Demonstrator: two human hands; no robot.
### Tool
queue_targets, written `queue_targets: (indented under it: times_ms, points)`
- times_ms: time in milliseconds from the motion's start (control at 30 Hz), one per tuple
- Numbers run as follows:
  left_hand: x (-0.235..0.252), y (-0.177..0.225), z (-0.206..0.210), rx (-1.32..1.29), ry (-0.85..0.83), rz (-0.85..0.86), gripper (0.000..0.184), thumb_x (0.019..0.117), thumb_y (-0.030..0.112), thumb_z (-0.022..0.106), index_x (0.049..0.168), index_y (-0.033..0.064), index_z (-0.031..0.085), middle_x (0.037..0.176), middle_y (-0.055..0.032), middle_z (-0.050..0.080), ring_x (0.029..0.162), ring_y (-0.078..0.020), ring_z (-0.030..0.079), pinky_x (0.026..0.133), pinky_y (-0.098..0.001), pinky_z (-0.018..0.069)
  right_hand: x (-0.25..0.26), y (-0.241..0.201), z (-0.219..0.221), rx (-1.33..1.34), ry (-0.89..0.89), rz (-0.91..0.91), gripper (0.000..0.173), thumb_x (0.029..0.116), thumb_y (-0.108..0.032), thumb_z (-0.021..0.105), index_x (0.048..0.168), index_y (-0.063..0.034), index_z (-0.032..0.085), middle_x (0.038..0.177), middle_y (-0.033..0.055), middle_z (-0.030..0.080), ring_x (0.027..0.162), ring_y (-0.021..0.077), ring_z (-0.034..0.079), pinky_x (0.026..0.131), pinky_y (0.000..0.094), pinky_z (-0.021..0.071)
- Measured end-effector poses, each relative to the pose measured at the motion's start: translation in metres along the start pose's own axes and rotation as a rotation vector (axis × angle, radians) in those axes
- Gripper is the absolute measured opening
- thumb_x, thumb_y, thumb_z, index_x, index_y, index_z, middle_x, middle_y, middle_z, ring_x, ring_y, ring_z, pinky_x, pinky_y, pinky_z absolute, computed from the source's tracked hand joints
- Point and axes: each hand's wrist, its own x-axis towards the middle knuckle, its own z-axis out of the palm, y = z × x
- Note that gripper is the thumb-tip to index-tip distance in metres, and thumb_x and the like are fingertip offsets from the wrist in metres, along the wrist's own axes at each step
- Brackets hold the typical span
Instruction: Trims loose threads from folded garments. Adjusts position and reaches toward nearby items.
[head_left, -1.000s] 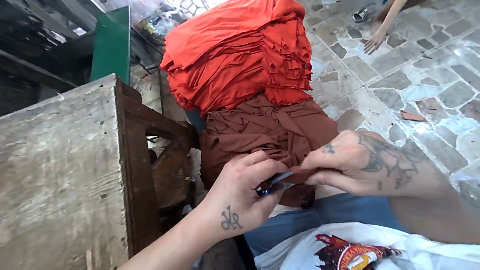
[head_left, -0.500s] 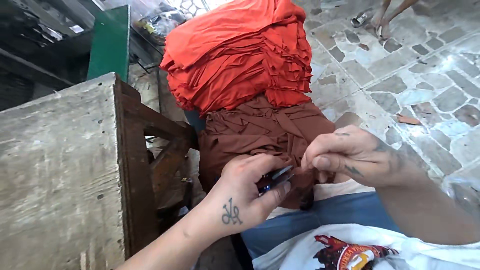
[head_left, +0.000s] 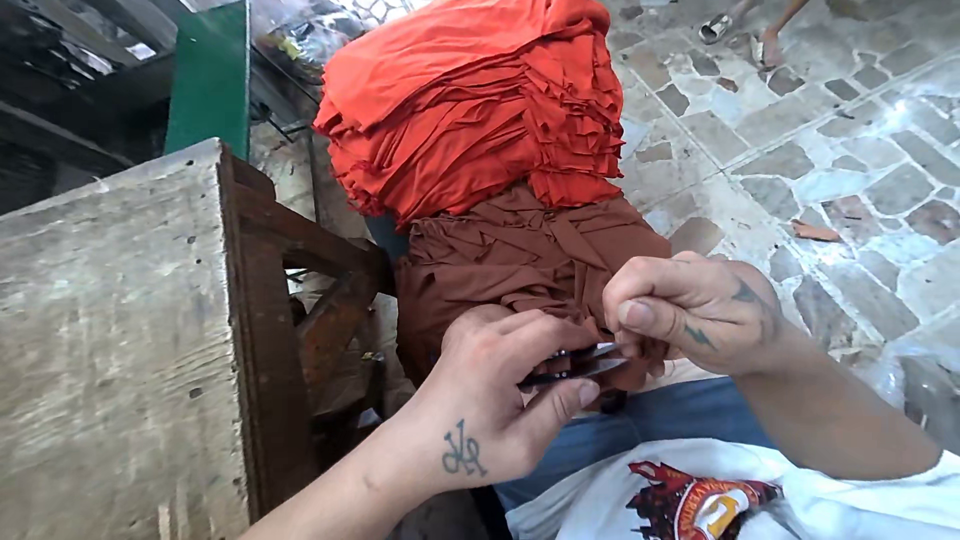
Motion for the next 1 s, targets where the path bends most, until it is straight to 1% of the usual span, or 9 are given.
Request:
queue_targets:
  times_ms: [133,267,433,567,733,833,900,933,1000]
  points:
    - [-0.001,0.003,0.000,0.028,0.009,0.073,0.032,0.1044,0.032,0.055,0.112,0.0059,0.072,0.094,-0.0008,0.072,0.082,-0.0013,0.063,0.073,-0.0196,0.0509,0.001,0.004,0.007,0.054,-0.001,-0.002,0.029,0.1107,-0.024,0.046,0.096,-0.0039,0.060,0.072,-0.0042,0.060,0.065,-0.0033,0.059,0.061,0.0122,0.0525]
    - [-0.001,0.005,0.001,0.088,0.045,0.095,0.040,0.1068,0.040,0.051,0.107,0.0055,0.072,0.087,-0.0014,0.071,0.077,-0.0024,0.061,0.071,-0.0206,0.0481,0.002,0.006,0.014,0.095,0.009,0.011,0.032,0.1111,-0.026,0.045,0.096,-0.0033,0.060,0.074,-0.0037,0.059,0.066,-0.0048,0.057,0.060,0.0108,0.0501]
    - [0.002,0.005,-0.002,0.097,0.067,0.143,0.030,0.1067,0.029,0.053,0.096,0.0063,0.070,0.077,0.0004,0.066,0.070,-0.0011,0.058,0.068,-0.0179,0.0455,0.004,0.009,0.018,0.193,0.017,0.024,0.030,0.1113,-0.024,0.044,0.097,-0.0030,0.060,0.072,-0.0038,0.059,0.065,-0.0032,0.058,0.060,0.0126,0.0509]
    - [0.002,0.000,-0.003,0.061,0.040,0.108,0.038,0.1089,0.034,0.047,0.100,0.0058,0.069,0.080,0.0009,0.065,0.072,0.0001,0.057,0.070,-0.0180,0.0463,0.002,0.009,0.018,0.234,0.063,0.055,0.029,0.1110,-0.027,0.044,0.098,-0.0062,0.060,0.071,-0.0057,0.060,0.063,-0.0035,0.059,0.057,0.0121,0.0514]
    - [0.004,0.002,0.000,0.109,0.046,0.151,0.031,0.1075,0.030,0.051,0.095,0.0069,0.068,0.075,0.0005,0.064,0.069,-0.0019,0.057,0.067,-0.0184,0.0451,0.003,0.011,0.019,0.267,0.035,0.066,0.029,0.1117,-0.024,0.043,0.097,-0.0054,0.060,0.071,-0.0052,0.061,0.060,-0.0032,0.059,0.054,0.0127,0.0510]
    - [0.003,0.003,-0.001,0.095,0.019,0.138,0.038,0.1094,0.035,0.043,0.097,0.0069,0.066,0.075,0.0009,0.061,0.068,-0.0011,0.054,0.066,-0.0175,0.0437,0.002,0.010,0.020,0.306,0.029,0.112,0.029,0.1116,-0.026,0.043,0.098,-0.0070,0.059,0.070,-0.0059,0.060,0.058,-0.0024,0.059,0.051,0.0134,0.0505]
    - [0.002,0.002,-0.001,0.057,0.047,0.132,0.038,0.1082,0.038,0.046,0.095,0.0075,0.065,0.073,0.0016,0.060,0.066,-0.0003,0.053,0.065,-0.0168,0.0436,0.001,0.009,0.022,0.333,0.035,0.141,0.029,0.1116,-0.028,0.043,0.098,-0.0083,0.059,0.069,-0.0065,0.060,0.057,-0.0019,0.059,0.049,0.0139,0.0510]
    - [0.002,0.002,-0.001,0.005,0.070,0.121,0.039,0.1073,0.042,0.048,0.096,0.0074,0.063,0.073,0.0022,0.058,0.066,0.0008,0.052,0.065,-0.0157,0.0434,0.001,0.009,0.022,0.345,0.047,0.145,0.029,0.1115,-0.029,0.043,0.099,-0.0088,0.059,0.070,-0.0067,0.061,0.057,-0.0018,0.060,0.049,0.0140,0.0513]
    - [0.000,0.002,-0.001,-0.116,0.110,0.041,0.049,0.1019,0.057,0.052,0.106,0.0095,0.059,0.073,0.0077,0.048,0.063,0.0063,0.042,0.059,-0.0100,0.0364,0.000,0.009,0.021,0.370,0.094,0.130,0.028,0.1113,-0.029,0.043,0.099,-0.0095,0.060,0.070,-0.0071,0.062,0.059,-0.0019,0.061,0.051,0.0132,0.0518]
